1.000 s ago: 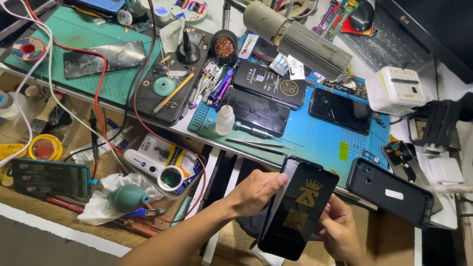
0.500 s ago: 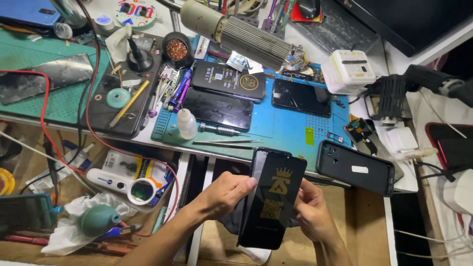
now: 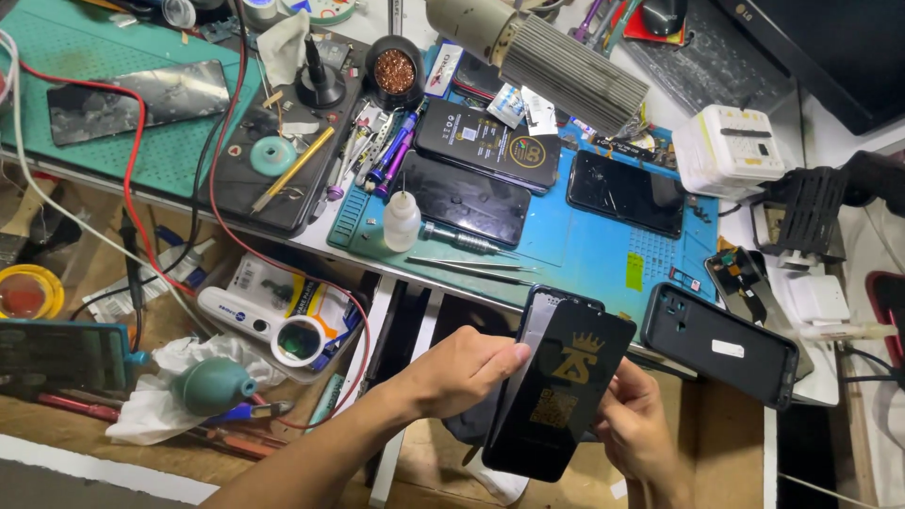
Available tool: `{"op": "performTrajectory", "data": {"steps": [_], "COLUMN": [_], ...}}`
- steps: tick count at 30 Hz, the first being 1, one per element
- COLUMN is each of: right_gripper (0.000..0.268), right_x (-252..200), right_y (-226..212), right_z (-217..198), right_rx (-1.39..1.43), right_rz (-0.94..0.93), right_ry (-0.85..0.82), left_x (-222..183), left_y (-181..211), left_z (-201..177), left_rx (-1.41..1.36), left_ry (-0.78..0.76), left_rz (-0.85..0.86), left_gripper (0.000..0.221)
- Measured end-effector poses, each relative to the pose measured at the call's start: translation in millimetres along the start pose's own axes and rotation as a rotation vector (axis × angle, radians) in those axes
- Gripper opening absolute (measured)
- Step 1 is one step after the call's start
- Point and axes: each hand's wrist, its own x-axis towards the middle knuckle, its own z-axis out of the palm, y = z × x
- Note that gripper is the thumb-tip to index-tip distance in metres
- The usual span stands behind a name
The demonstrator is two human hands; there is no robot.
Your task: Inspecting a smartphone and fitting it into a protective case or replacement frame
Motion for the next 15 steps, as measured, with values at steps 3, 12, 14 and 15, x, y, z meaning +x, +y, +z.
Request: {"op": "performTrajectory", "data": {"steps": [3, 12, 14, 15], "right_gripper": [0.037, 0.03, 0.03, 0.031], "right_x": [0, 0, 0, 0], "right_y": [4, -4, -1, 1], "right_z": [-6, 9, 5, 3], "right_rx": [-0.036, -0.052, -0.057, -0.062], "right_rz": [-0.008, 0.026, 0.037, 0.047], "right_ry": [0.009, 0.002, 0.021, 0.045], "left_x": [-1, 0, 0, 0], "left_y": [9, -5, -8, -10], "left_z": [-7, -5, 0, 2], "left_rx": [-0.075, -0.036, -0.036, -0.037], "left_ry": [-0.019, -0.06, -0.035, -0.013], "left_rz": [-0.057, -0.002, -0.007, -0.011], "left_gripper": [0.05, 0.049, 0.049, 0.049]}}
